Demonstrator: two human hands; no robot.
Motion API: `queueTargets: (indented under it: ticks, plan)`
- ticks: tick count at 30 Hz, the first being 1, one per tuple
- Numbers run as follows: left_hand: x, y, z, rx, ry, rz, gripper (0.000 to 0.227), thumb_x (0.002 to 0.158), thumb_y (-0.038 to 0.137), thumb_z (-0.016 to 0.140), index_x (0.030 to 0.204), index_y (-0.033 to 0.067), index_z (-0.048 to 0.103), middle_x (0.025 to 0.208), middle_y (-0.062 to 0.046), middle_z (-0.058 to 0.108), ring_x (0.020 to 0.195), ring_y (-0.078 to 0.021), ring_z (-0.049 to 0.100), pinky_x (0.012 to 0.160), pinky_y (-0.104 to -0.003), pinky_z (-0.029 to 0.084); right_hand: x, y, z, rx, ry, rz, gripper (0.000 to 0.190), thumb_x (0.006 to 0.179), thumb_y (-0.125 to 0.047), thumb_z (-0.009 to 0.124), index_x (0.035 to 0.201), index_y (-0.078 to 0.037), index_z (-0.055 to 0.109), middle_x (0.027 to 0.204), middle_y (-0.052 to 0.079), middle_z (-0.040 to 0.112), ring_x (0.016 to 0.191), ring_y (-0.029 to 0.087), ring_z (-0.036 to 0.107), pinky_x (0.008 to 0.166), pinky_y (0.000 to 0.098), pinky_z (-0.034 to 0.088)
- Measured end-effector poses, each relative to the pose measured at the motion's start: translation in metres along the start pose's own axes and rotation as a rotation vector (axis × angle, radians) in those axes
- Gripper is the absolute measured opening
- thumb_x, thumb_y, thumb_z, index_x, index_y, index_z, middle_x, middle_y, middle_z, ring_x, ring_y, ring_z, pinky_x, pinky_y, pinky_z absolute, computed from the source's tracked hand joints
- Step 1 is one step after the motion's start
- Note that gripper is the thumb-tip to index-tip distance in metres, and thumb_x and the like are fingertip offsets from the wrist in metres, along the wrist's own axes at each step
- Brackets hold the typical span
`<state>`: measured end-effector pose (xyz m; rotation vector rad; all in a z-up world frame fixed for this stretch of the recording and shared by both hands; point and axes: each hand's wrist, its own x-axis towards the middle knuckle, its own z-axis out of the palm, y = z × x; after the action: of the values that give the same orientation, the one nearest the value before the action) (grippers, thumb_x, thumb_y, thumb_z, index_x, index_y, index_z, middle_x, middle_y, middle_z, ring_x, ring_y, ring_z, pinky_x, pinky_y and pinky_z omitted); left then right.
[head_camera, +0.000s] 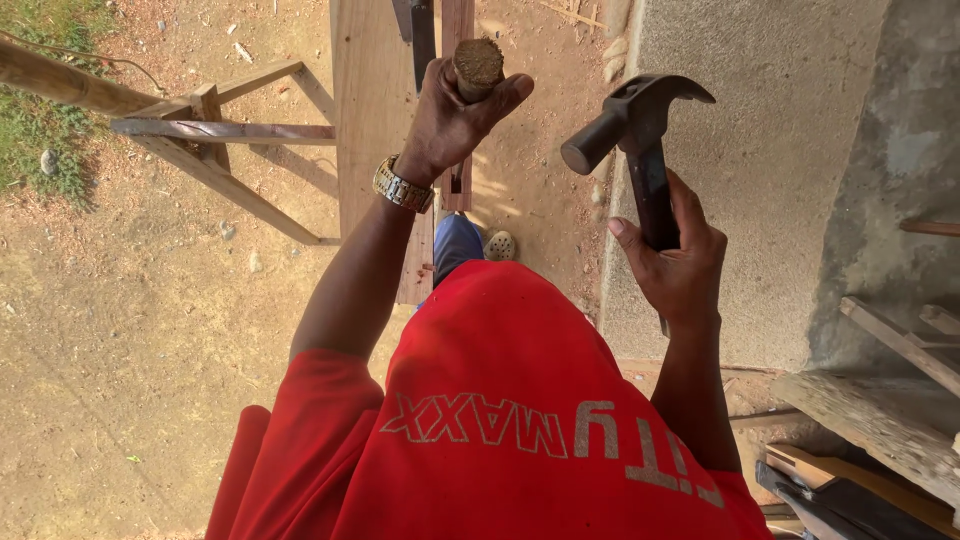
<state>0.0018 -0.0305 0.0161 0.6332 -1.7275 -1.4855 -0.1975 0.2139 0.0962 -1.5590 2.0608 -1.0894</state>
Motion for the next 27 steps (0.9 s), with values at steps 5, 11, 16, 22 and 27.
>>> queueTargets:
  ticks: [5,11,16,22,27]
  plan:
    - [-0.003,-0.001,0.005,-0.010,-0.028,0.065,0.022,0.103,0.026,0.081,0.102,0.0052,0.073,0.094,-0.003,0.079,0.091,-0.0084,0.078,0.077,-0.028,0.067,0.000,-0.008,-0.003,-0.003,0.016,0.036,0.063,0.098,-0.027,0.085,0.150,-0.006,0.057,0.093,0.004,0.067,0.077,0.010,0.060,0.070,0.0264,0.051]
    - [-0.005,-0.001,0.013,0.293,-0.090,-0.060,0.033,0.099,0.035,0.081,0.088,0.0068,0.069,0.072,0.000,0.072,0.064,-0.0068,0.070,0.056,-0.027,0.058,0.000,-0.007,-0.006,0.056,0.006,0.032,0.063,0.100,-0.025,0.084,0.152,-0.006,0.054,0.088,0.002,0.064,0.077,0.008,0.060,0.068,0.0256,0.049]
    - [-0.002,0.018,0.021,0.187,-0.204,0.111,0.025,0.100,0.027,0.079,0.093,0.0051,0.070,0.075,-0.003,0.073,0.062,-0.0089,0.068,0.055,-0.028,0.055,0.006,-0.021,-0.013,0.083,0.045,-0.076,0.061,0.106,-0.020,0.084,0.153,-0.003,0.048,0.087,0.004,0.067,0.076,0.008,0.065,0.069,0.0233,0.052]
    - [-0.003,0.011,0.028,0.225,-0.166,0.129,0.024,0.099,0.026,0.082,0.093,0.0046,0.071,0.076,-0.004,0.075,0.062,-0.0090,0.071,0.054,-0.027,0.056,0.015,-0.024,-0.005,0.086,0.090,-0.135,0.061,0.107,-0.015,0.081,0.155,-0.005,0.045,0.089,0.007,0.071,0.075,0.010,0.071,0.067,0.0258,0.056]
    - [-0.007,-0.008,0.024,0.170,-0.223,0.120,0.021,0.092,0.019,0.081,0.099,0.0031,0.070,0.074,-0.004,0.073,0.060,-0.0091,0.069,0.054,-0.026,0.056,0.026,-0.031,0.009,-0.115,-0.120,-0.224,0.065,0.104,-0.014,0.078,0.158,-0.007,0.043,0.105,0.015,0.076,0.092,0.023,0.078,0.073,0.0342,0.061]
